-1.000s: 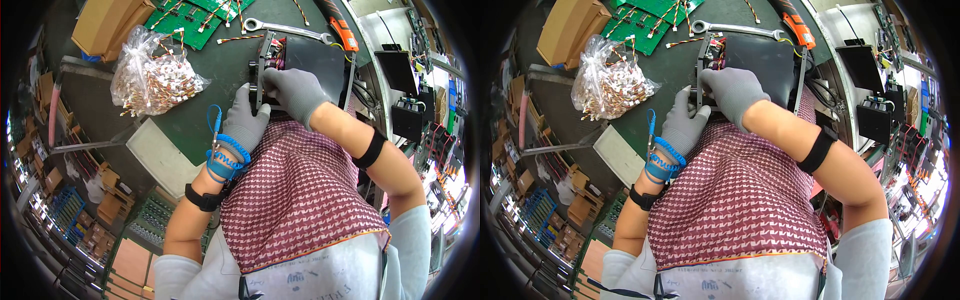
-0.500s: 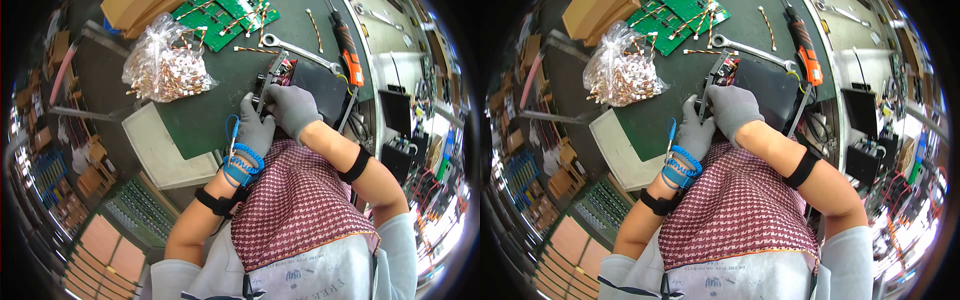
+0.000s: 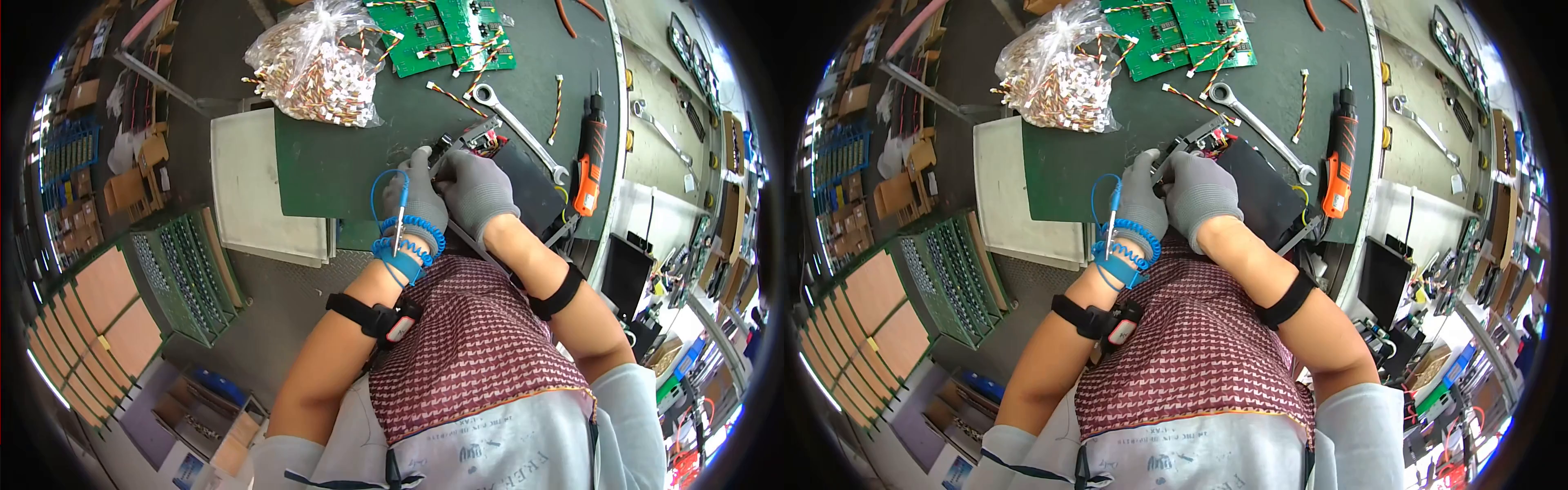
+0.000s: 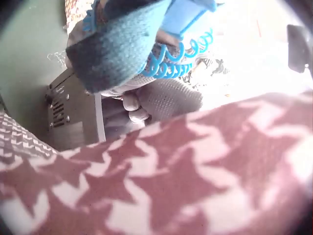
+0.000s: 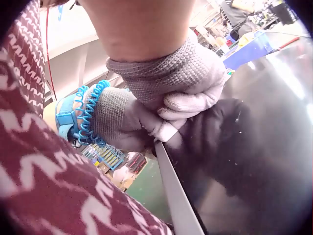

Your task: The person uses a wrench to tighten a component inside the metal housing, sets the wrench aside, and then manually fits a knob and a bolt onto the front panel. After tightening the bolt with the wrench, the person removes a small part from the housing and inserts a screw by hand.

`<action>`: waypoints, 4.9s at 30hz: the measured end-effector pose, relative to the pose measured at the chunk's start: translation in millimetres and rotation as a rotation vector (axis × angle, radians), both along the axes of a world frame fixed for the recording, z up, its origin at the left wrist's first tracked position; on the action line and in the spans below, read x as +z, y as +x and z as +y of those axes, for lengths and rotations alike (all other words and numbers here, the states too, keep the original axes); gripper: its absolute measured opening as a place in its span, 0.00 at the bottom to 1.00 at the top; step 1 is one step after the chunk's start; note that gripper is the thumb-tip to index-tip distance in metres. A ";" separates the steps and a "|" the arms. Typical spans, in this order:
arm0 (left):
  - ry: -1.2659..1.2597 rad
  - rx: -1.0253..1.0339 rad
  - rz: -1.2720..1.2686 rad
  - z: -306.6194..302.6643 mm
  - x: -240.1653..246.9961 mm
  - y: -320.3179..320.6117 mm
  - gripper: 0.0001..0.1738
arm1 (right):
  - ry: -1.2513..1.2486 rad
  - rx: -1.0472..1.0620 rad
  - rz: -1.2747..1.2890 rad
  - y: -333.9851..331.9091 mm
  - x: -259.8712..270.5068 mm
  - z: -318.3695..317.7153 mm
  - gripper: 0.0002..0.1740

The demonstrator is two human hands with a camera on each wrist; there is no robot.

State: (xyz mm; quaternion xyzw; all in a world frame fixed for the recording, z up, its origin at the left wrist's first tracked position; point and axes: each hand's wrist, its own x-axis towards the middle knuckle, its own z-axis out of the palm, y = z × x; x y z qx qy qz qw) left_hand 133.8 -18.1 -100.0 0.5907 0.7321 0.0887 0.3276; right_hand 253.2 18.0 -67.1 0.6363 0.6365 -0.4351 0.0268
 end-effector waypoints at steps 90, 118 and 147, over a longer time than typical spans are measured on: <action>-0.538 -0.172 -0.845 38.2 3.0 -107.1 0.29 | 0.273 -0.043 -0.472 -31.8 7.0 -22.5 0.09; -0.370 -0.318 -0.696 27.0 9.0 -87.7 0.29 | 0.132 -0.146 -0.397 -43.8 3.9 -32.9 0.10; -0.447 -0.375 -0.718 43.6 7.4 -99.8 0.24 | 0.187 -0.359 -0.266 -47.4 4.2 -38.3 0.15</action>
